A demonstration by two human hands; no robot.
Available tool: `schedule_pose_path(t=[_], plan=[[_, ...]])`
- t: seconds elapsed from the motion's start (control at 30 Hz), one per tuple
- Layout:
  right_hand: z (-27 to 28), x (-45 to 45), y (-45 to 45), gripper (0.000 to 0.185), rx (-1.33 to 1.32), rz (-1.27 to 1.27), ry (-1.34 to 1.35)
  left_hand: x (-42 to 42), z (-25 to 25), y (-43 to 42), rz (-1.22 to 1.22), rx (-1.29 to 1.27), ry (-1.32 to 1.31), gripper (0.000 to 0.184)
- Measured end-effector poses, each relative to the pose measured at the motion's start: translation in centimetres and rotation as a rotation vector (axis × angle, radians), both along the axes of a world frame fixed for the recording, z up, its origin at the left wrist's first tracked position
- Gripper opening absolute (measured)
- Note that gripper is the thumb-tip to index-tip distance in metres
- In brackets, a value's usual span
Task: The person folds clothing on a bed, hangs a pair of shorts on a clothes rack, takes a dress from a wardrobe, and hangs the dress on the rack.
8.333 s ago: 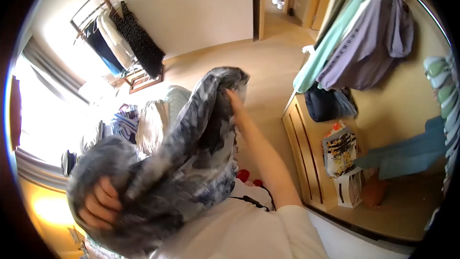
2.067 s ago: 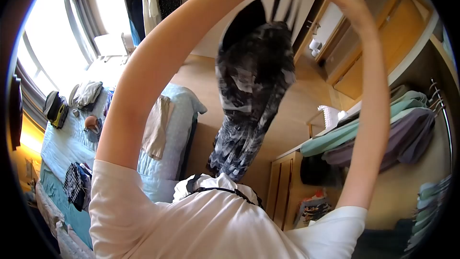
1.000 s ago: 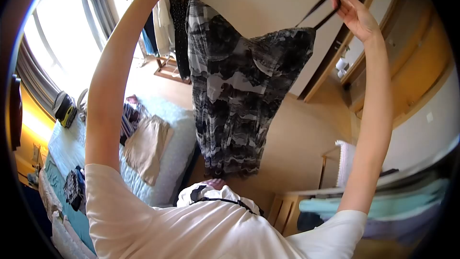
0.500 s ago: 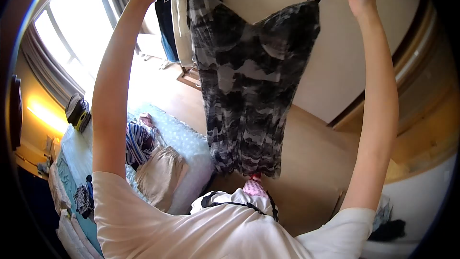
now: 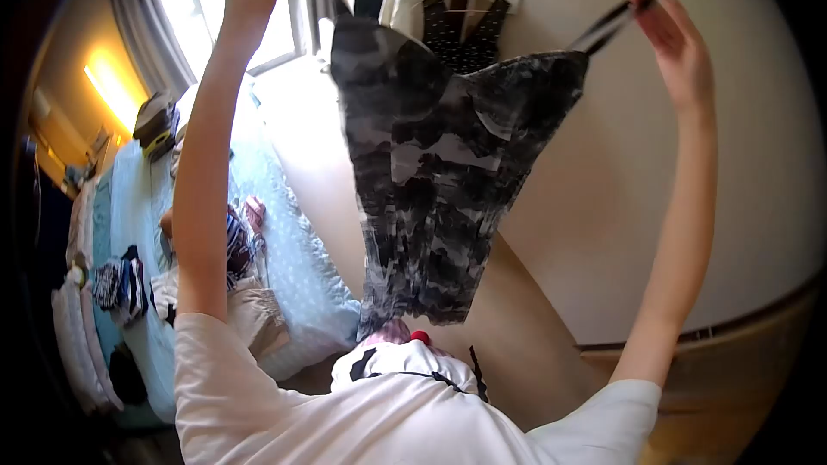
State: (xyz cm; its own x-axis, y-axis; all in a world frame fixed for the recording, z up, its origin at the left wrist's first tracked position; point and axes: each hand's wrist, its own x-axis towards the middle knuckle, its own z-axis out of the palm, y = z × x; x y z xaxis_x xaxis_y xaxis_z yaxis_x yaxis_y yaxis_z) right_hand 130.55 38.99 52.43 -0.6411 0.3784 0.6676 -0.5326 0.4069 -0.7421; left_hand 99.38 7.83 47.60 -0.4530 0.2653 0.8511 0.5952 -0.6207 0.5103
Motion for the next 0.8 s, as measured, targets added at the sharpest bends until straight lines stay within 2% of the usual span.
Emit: schedule_pose_path(t=[0.03,0.07,0.1,0.13,0.17,0.2,0.23,0.27,0.3,0.37,0.4,0.43,0.53,0.57,0.6,0.63,0.67,0.7,0.73,0.77,0.8], plan=[[-1.1,0.1,0.8,0.049,-0.083,0.168,0.106,-1.1,-2.1,-2.9,0.193,-0.075,0.175,0.033],[-2.5,0.3,1.9,0.048,-0.223,0.634,0.149,1.6,-3.5,-5.7,0.327,-0.119,0.151,0.026],[-4.1,1.8,2.4,0.052,-0.207,0.650,0.138,3.4,-6.5,-8.9,0.375,-0.046,0.038,0.026],[-6.0,3.7,3.1,0.045,-0.103,0.511,0.163,4.6,-8.8,-12.0,0.393,-0.073,0.014,0.026],[-8.1,6.2,3.2,0.037,-0.259,0.436,0.245,5.8,-11.1,-15.5,0.278,0.063,0.043,0.022],[-8.6,7.3,1.3,0.025,-0.234,0.467,0.010,6.8,-13.0,-18.5,0.166,0.197,0.054,0.021],[-8.6,5.5,-1.8,0.010,-0.297,0.512,0.129,7.4,-14.3,-20.5,0.057,0.335,0.060,0.023],[-9.0,5.9,-1.6,0.005,-0.367,0.607,0.178,7.4,-15.1,-21.2,0.058,0.304,0.148,0.032],[-9.3,5.7,-1.1,0.011,-0.439,0.694,0.237,6.8,-15.6,-21.9,0.050,0.272,0.241,0.041],[-8.9,0.9,-4.5,0.019,-0.546,0.728,0.240,5.9,-16.8,-25.9,0.176,0.138,0.271,0.040],[-9.6,-4.0,0.3,0.016,-0.453,0.632,0.261,2.8,-16.0,-22.1,0.133,0.090,0.167,0.036],[-9.3,-4.8,0.0,0.016,-0.458,0.636,0.262,2.2,-15.6,-22.4,0.137,0.086,0.169,0.036],[-9.2,-12.1,1.9,0.019,-0.520,0.741,0.184,-4.7,-13.3,-19.3,0.223,-0.266,0.192,0.056],[-9.3,-14.7,3.6,0.015,-0.396,0.674,0.142,-8.1,-14.9,-18.8,0.436,-0.190,0.292,0.056],[-9.1,-17.0,6.3,0.011,-0.289,0.707,-0.013,-9.9,-15.5,-14.6,1.085,-0.143,0.073,0.049],[-8.6,-21.3,5.3,0.031,-0.118,0.648,-0.061,-13.7,-12.0,-11.8,0.675,-0.347,-0.134,0.038],[-8.8,-24.9,7.3,0.042,-0.358,0.796,-0.139,-17.6,-8.5,-6.7,0.664,-0.528,-0.041,0.036],[-9.1,-29.9,8.9,0.043,-0.159,0.347,-0.045,-20.7,-7.2,-3.7,0.506,-0.479,-0.216,0.037],[-7.8,-36.1,6.3,0.040,0.141,0.397,-0.089,-25.6,-7.6,-2.4,0.322,-0.445,-0.258,0.037],[-6.9,-40.4,3.9,0.039,0.053,0.284,-0.181,-30.2,-7.9,-0.9,0.183,-0.391,-0.313,0.036],[-7.0,-44.8,5.1,0.037,0.039,0.335,-0.193,-34.2,-8.2,0.3,0.090,-0.371,-0.408,0.037]])
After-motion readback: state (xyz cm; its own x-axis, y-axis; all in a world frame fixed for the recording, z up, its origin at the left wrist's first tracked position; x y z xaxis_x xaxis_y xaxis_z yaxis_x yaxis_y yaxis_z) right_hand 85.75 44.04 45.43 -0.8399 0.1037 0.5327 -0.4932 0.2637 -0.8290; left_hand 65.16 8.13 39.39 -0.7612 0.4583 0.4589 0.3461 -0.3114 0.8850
